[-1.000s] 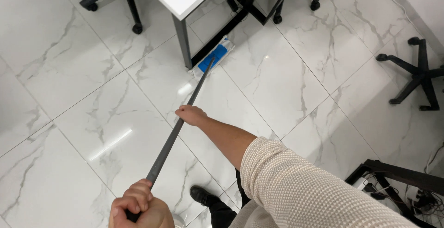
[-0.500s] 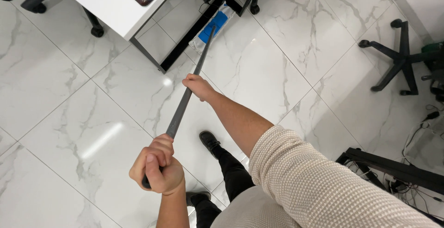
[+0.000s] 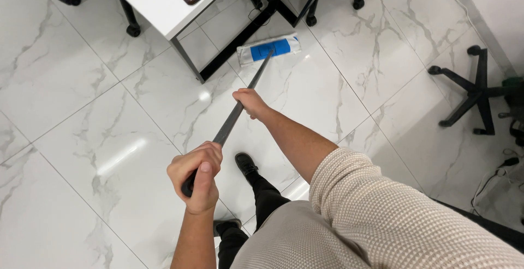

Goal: Mopping a tiled floor in an office area, moving chairs to clean underneath, and rinsing the mop head in a bucket.

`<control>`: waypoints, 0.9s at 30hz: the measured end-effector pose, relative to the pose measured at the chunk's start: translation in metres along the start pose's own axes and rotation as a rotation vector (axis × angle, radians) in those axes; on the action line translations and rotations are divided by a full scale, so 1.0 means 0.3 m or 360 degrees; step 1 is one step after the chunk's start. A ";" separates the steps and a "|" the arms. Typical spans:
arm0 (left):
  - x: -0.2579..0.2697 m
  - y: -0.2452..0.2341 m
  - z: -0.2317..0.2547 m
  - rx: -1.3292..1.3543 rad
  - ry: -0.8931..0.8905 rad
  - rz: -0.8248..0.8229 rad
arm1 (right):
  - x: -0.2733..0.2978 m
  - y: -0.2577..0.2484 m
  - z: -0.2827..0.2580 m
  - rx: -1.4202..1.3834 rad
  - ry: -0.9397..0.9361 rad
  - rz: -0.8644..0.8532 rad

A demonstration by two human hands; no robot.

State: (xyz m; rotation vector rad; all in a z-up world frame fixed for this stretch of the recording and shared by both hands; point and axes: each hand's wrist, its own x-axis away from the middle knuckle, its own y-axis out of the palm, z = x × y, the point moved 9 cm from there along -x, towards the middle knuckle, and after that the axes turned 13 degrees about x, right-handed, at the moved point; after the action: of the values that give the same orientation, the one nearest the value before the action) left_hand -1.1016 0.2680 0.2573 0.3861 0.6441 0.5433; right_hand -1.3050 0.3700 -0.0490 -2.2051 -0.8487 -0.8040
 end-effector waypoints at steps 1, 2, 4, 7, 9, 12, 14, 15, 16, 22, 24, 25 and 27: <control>0.000 0.009 0.026 -0.0016 -0.0033 -0.0067 | 0.009 0.027 0.004 -0.0018 0.0011 -0.0056; 0.001 0.015 0.052 -0.0031 -0.0067 -0.0133 | 0.019 0.056 0.008 -0.0034 0.0023 -0.0112; 0.017 0.002 0.130 -0.0063 -0.0069 -0.0122 | 0.060 0.120 0.007 0.0013 0.0001 -0.0188; 0.016 0.033 0.299 -0.0157 -0.0156 -0.0095 | 0.175 0.217 -0.028 0.0032 0.0119 -0.0304; 0.019 0.032 0.411 -0.0248 -0.0224 -0.0044 | 0.250 0.308 -0.044 0.0038 0.0247 -0.0381; 0.043 -0.006 0.565 -0.0246 -0.0168 0.0065 | 0.345 0.456 -0.070 0.0132 0.0225 -0.0508; 0.068 -0.055 0.666 -0.0327 -0.0196 0.0119 | 0.425 0.588 -0.113 0.0173 0.0177 -0.0656; 0.084 -0.072 0.719 -0.0357 -0.0172 0.0161 | 0.454 0.644 -0.120 0.0213 0.0161 -0.0692; 0.101 -0.078 0.764 -0.0395 -0.0176 0.0149 | 0.484 0.698 -0.125 0.0248 0.0145 -0.0735; 0.192 -0.059 1.043 -0.0788 -0.0292 0.0311 | 0.693 1.066 -0.109 0.0399 0.0133 -0.1057; 0.248 -0.065 1.111 -0.0876 -0.0309 0.0313 | 0.783 1.184 -0.080 0.0457 0.0130 -0.1166; 0.277 -0.079 1.143 -0.0923 -0.0339 0.0325 | 0.832 1.252 -0.066 0.0505 0.0141 -0.1244; 0.343 -0.114 1.200 -0.0991 -0.0340 0.0372 | 0.915 1.375 -0.028 0.0590 0.0127 -0.1343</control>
State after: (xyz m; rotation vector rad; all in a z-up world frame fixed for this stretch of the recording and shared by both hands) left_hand -0.7855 0.2396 0.4586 -0.0725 0.2011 0.8772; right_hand -0.8387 0.2153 0.0148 -1.4440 -1.7649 -0.9904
